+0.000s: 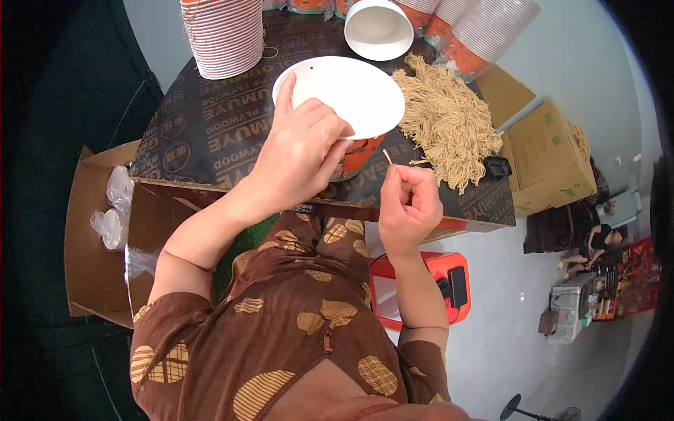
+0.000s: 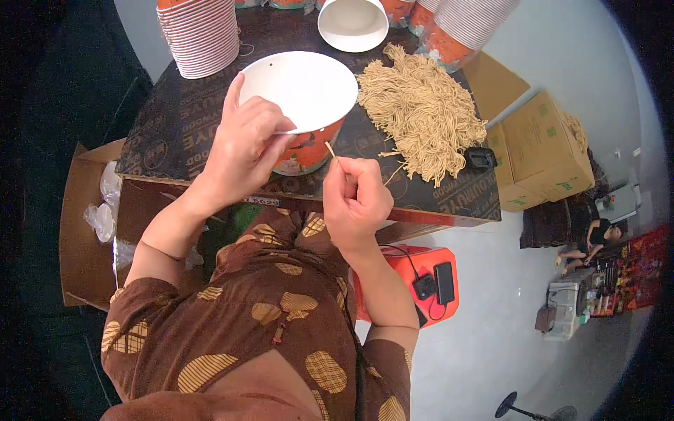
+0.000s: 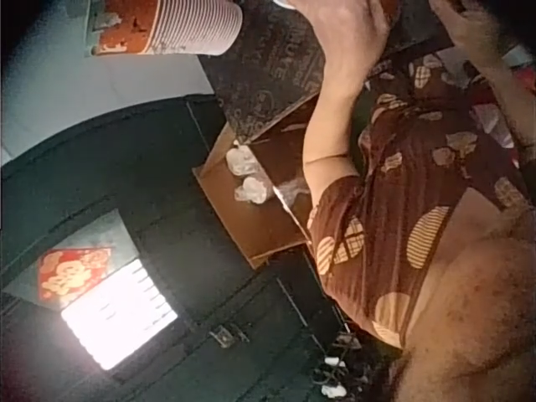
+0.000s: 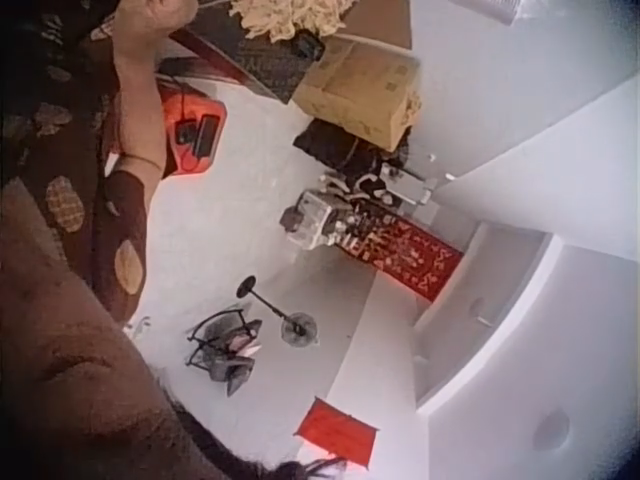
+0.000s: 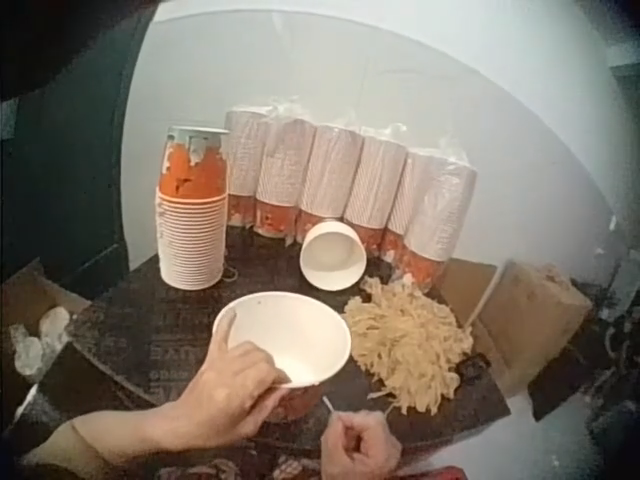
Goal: Attaching string handles to decorative paper buckets for packaging.
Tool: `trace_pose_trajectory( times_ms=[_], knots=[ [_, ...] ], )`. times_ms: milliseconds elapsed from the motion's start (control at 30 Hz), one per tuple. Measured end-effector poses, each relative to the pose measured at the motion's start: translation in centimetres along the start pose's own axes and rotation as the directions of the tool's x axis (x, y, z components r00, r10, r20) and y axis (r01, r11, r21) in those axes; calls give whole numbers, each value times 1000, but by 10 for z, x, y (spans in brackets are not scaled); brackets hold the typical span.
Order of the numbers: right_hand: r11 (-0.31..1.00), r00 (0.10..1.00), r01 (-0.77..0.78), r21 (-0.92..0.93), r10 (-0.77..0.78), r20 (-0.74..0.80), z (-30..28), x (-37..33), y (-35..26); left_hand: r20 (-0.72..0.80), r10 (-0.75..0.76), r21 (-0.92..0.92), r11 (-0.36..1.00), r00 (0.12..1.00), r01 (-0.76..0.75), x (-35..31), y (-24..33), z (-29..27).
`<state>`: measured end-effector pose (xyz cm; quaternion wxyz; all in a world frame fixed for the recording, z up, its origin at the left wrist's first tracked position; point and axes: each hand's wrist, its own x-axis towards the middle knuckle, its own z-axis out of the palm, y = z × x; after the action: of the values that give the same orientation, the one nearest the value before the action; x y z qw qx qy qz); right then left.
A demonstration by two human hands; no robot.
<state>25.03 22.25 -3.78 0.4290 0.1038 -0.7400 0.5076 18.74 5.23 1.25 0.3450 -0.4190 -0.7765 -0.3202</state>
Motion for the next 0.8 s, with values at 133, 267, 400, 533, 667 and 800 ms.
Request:
trace_pose_trajectory(
  times_ms=[133,267,400,533,667,800],
  knots=[
    [1000,1000,-29,6,29,4,1,0,0,9,2,-7,1000,1000,-2,-1,4,-1],
    [1000,1000,-13,-28,14,16,3,1,2,5,9,-7,1000,1000,-9,-3,6,-2],
    [999,1000,-21,-46,22,19,4,-1,5,7,23,-14,1000,1000,-22,-5,6,-1],
    [999,1000,3,-51,-2,19,6,1,7,9,31,-13,999,999,-31,-6,7,-1],
    [999,999,-44,-31,44,18,7,1,5,15,36,-12,999,999,-36,-7,9,0],
    [998,998,-60,14,60,20,10,-1,13,49,71,14,997,996,-72,-7,14,3]
  ],
)
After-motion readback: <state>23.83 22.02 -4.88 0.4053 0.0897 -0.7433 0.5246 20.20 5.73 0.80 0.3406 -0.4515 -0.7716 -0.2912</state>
